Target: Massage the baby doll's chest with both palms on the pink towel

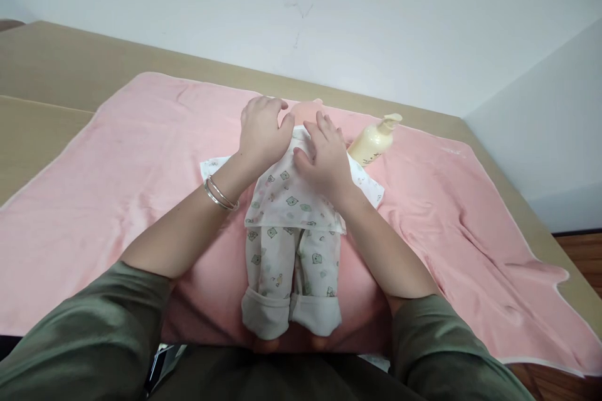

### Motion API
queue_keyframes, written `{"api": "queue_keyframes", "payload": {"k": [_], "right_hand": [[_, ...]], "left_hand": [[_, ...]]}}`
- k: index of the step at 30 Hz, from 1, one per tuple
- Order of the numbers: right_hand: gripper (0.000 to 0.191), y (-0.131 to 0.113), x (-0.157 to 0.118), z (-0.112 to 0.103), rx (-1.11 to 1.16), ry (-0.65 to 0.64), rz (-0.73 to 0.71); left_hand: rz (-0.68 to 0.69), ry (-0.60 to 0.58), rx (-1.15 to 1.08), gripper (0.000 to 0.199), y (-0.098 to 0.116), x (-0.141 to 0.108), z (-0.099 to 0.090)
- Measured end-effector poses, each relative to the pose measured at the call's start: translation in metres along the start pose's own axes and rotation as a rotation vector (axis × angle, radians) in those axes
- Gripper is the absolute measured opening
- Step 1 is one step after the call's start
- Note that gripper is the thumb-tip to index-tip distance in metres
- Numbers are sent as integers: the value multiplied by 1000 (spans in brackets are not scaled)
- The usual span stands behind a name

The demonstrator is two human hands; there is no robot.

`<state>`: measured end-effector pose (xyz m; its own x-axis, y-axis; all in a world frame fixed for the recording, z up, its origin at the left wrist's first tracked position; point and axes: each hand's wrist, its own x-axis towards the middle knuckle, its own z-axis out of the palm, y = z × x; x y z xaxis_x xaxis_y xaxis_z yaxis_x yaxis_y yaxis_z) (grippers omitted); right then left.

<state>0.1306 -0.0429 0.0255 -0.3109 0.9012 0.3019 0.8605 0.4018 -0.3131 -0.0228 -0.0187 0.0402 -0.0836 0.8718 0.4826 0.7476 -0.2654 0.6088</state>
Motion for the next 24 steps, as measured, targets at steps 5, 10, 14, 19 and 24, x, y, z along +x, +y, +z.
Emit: {"api": "queue_keyframes", "payload": {"k": [5, 10, 14, 19, 24], "right_hand": [[62, -1, -2, 3, -39, -191, -39], [59, -7, -2, -4, 6, -101, -36], [61, -7, -2, 0, -40, -122, -51], [57, 0, 2, 0, -33, -113, -32], [61, 0, 0, 1, -76, -137, -29]], "left_hand": [[-18, 37, -71, 32, 3, -1, -8], [-60, 41, -138, 32, 4, -2, -10], [-98, 42, -174, 30, 10, -5, -12], [-104, 35, -194, 30, 14, -8, -13], [-129, 5, -233, 26, 12, -6, -6]]}}
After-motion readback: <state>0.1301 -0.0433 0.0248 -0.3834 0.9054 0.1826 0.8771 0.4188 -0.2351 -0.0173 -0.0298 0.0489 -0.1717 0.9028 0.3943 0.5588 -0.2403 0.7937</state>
